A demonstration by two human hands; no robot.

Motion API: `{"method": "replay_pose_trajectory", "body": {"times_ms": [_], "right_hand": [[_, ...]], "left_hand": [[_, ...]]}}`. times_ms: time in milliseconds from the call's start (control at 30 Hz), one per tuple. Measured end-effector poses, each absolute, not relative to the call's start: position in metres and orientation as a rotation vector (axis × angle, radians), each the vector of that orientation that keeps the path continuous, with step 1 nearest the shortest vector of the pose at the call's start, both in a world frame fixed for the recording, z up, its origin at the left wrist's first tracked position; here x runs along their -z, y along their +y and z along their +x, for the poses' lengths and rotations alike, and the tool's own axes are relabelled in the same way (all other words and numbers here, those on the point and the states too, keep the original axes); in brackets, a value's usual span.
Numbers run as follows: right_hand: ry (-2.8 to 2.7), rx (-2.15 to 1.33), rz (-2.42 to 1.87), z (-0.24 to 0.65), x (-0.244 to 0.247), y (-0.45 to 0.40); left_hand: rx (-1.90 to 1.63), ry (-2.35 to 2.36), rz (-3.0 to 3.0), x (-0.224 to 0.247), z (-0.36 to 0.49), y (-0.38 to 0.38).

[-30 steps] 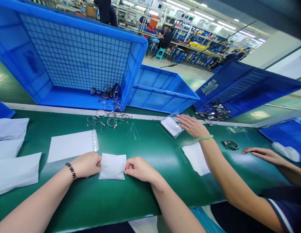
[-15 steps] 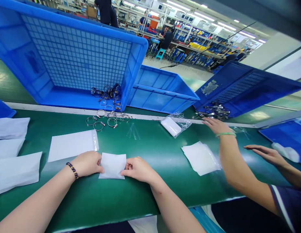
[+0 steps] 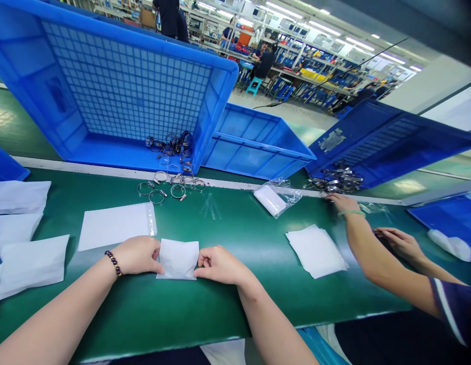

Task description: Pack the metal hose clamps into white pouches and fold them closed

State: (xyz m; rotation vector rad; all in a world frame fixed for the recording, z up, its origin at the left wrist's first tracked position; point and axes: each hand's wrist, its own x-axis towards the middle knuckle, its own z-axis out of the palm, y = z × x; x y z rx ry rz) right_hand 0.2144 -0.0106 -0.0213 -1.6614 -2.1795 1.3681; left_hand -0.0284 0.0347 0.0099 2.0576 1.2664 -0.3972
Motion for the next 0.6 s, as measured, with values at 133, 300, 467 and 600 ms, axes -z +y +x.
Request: {"method": "replay_pose_trajectory", "body": {"times_ms": [133,300,467,600], "right_hand": [[-2.191,-1.296,-1.695,0.21,0.023,-0.012],[-2.213,-1.224,-1.733,0.203,0.023,-0.014],[-2.194,-1.26,-1.715,0.204,0.023,-0.013],[-2.176,-1.272,-1.732,0.206,0.023,-0.011]], "left_hand": [[0.386,1.357,2.14,-0.01,-0.021,0.028],[0.379,1.414,2.191,-0.008,-0.014,0.021],[0.373,1.422,2.173,-0.005,-0.015,0.022],[0.361,1.402,2.169,-0.002,-0.017,0.024]]}}
